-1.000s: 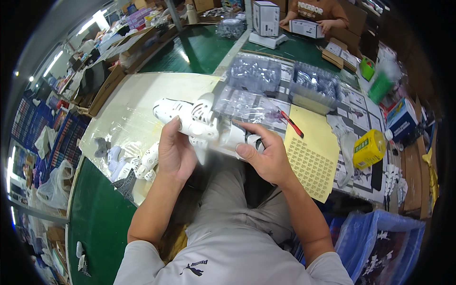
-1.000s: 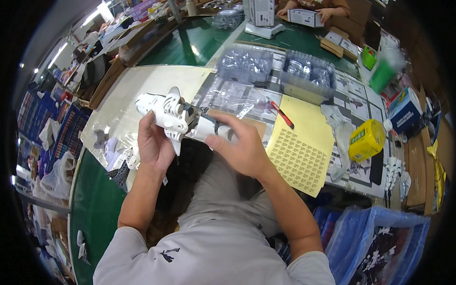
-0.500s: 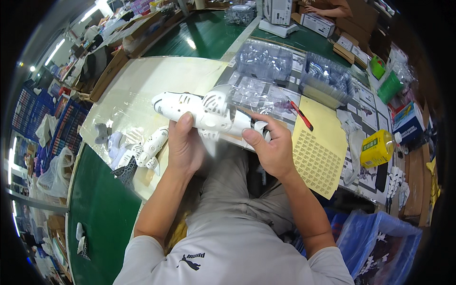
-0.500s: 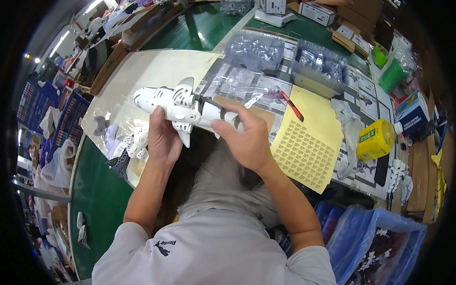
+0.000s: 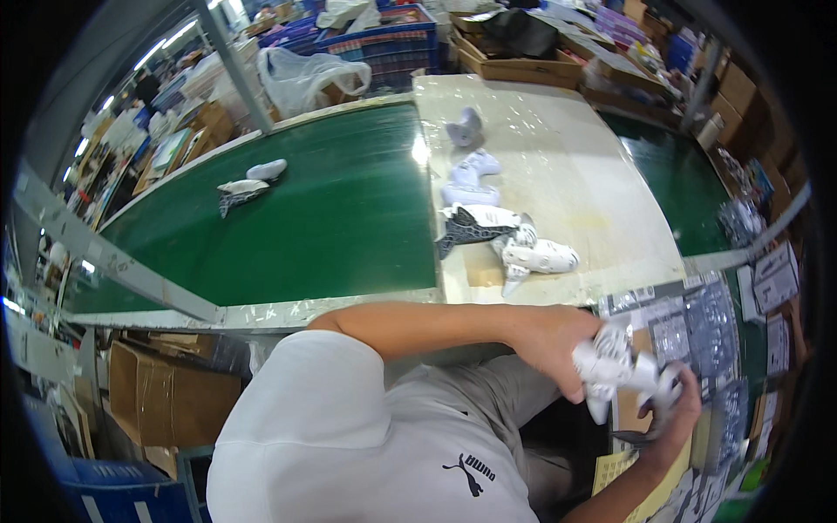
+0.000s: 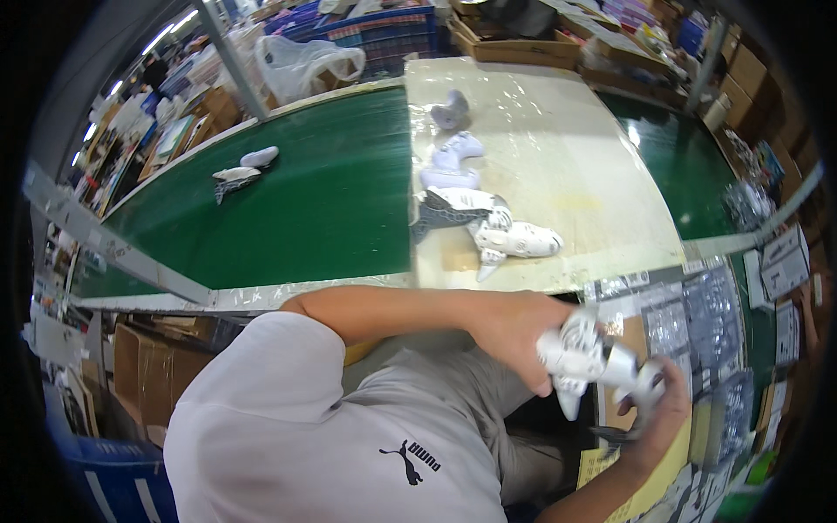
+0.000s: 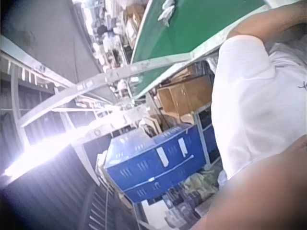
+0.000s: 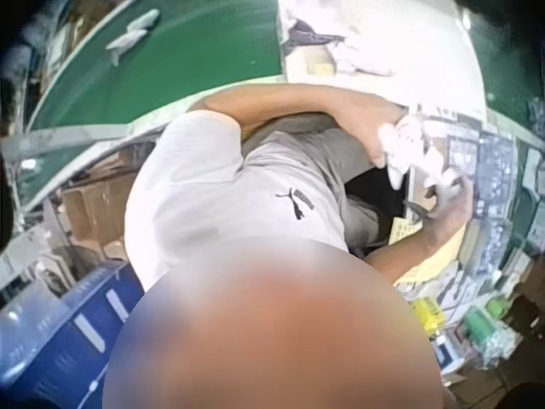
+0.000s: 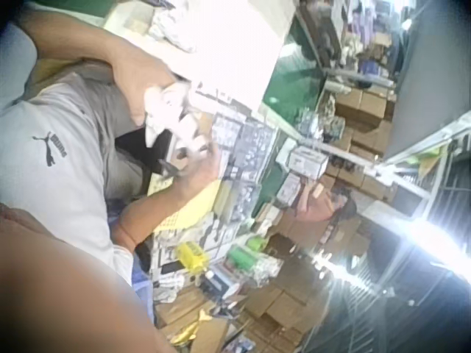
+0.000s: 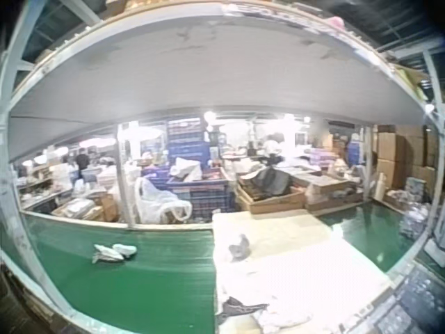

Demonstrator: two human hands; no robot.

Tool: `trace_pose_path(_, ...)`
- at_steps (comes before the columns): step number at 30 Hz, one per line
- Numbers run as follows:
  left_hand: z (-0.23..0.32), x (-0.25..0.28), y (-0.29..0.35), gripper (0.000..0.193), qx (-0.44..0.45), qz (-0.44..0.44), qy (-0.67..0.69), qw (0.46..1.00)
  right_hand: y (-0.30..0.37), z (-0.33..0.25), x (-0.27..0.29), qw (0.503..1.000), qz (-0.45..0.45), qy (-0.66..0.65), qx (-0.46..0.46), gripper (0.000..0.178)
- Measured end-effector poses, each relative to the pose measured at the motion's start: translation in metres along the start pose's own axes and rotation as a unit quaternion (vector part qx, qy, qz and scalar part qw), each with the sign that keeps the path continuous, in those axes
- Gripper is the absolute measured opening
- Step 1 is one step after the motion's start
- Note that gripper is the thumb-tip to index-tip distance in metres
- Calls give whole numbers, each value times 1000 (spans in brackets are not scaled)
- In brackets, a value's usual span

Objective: The person assembles white plastic toy fish by attaching patterned tail pieces to the bodies. They repeatedly pick up a body, attach a tail, and place the completed toy into a plastic bag on the table.

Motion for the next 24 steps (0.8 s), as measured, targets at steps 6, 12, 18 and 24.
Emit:
trace_pose_path(6, 19, 55, 26, 63, 31, 219, 172, 960, -19, 13, -70, 999, -3, 35, 19, 63)
trace_pose_path(12, 24, 45, 54, 82, 4, 180, -47, 983, 6, 35, -183, 956, 7, -293, -4, 84)
trace_pose_path(18, -20, 210, 204, 71, 207, 350, -544, 734, -14, 16, -176, 963, -22, -267, 3, 93)
trace_pose_path(24, -110, 340, 398, 145, 671, 108, -470, 564, -9, 32, -156, 954, -16, -299, -3, 78)
Point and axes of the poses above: each hand's wrist, its own y-axis away from the middle knuckle, its own x-axis out of the back of the hand, z = x × y, the point moved 1 cm from there along -y, towards the middle knuckle, and after that the axes turned 3 degrees about x, right-handed, at the moved point
